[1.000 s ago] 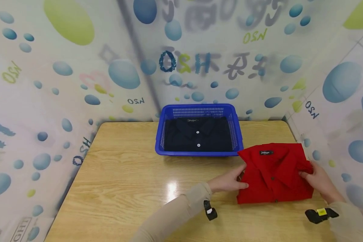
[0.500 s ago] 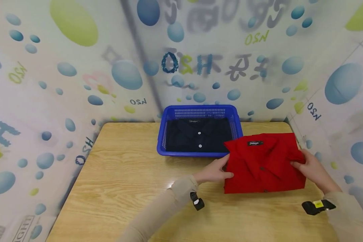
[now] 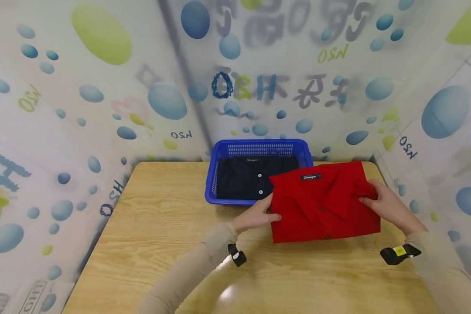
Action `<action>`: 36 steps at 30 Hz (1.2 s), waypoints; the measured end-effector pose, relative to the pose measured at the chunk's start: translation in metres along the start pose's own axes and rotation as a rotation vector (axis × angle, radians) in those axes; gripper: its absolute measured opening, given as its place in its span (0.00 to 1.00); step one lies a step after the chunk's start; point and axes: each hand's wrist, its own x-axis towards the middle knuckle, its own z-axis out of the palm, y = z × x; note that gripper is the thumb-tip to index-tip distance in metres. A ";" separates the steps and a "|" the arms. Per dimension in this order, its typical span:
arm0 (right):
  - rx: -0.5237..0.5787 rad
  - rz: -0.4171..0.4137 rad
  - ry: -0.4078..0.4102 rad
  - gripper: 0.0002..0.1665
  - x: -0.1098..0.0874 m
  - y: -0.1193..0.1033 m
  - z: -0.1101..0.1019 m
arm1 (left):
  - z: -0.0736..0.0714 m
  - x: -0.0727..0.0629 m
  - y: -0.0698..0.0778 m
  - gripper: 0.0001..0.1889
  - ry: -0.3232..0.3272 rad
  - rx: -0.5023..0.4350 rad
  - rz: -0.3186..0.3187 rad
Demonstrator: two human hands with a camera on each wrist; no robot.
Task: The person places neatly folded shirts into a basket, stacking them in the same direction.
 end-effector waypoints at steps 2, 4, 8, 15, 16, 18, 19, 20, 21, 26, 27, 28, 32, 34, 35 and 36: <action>-0.005 -0.018 0.007 0.20 0.005 -0.007 0.001 | -0.008 -0.003 -0.002 0.34 0.017 0.002 -0.012; -0.005 -0.007 -0.010 0.21 0.010 -0.014 0.002 | -0.016 -0.005 -0.003 0.33 0.031 0.030 -0.014; 0.015 0.009 -0.057 0.24 0.022 -0.028 0.006 | -0.034 -0.011 -0.006 0.32 0.049 0.054 -0.025; 0.081 -0.021 -0.096 0.29 0.043 -0.052 0.020 | -0.072 -0.026 -0.019 0.33 0.083 -0.043 -0.073; 0.086 -0.020 -0.099 0.29 0.046 -0.056 0.023 | -0.077 -0.028 -0.020 0.32 0.083 -0.061 -0.079; 0.092 -0.027 -0.101 0.30 0.052 -0.065 0.026 | -0.086 -0.032 -0.023 0.29 0.083 -0.087 -0.091; 0.093 -0.032 -0.102 0.29 0.055 -0.069 0.027 | -0.089 -0.034 -0.025 0.28 0.086 -0.094 -0.095; 0.098 -0.035 -0.102 0.28 0.058 -0.072 0.028 | -0.093 -0.036 -0.026 0.27 0.090 -0.101 -0.103; 0.102 -0.035 -0.102 0.27 0.060 -0.076 0.028 | -0.097 -0.038 -0.027 0.27 0.097 -0.110 -0.108; 0.146 -0.028 -0.118 0.26 0.074 -0.090 0.037 | -0.114 -0.043 -0.037 0.25 0.136 -0.163 -0.134; 0.150 -0.028 -0.118 0.26 0.076 -0.092 0.040 | -0.118 -0.043 -0.038 0.25 0.141 -0.162 -0.134; 0.153 -0.032 -0.115 0.26 0.079 -0.093 0.043 | -0.121 -0.044 -0.038 0.25 0.145 -0.153 -0.140; 0.173 -0.039 -0.101 0.25 0.089 -0.096 0.053 | -0.135 -0.046 -0.037 0.27 0.147 -0.122 -0.169; 0.171 -0.040 -0.091 0.24 0.094 -0.098 0.056 | -0.143 -0.046 -0.036 0.28 0.145 -0.093 -0.175; 0.173 -0.036 -0.089 0.24 0.096 -0.100 0.057 | -0.147 -0.046 -0.036 0.29 0.144 -0.084 -0.171; 0.180 -0.037 -0.086 0.24 0.098 -0.102 0.059 | -0.152 -0.045 -0.037 0.30 0.145 -0.067 -0.168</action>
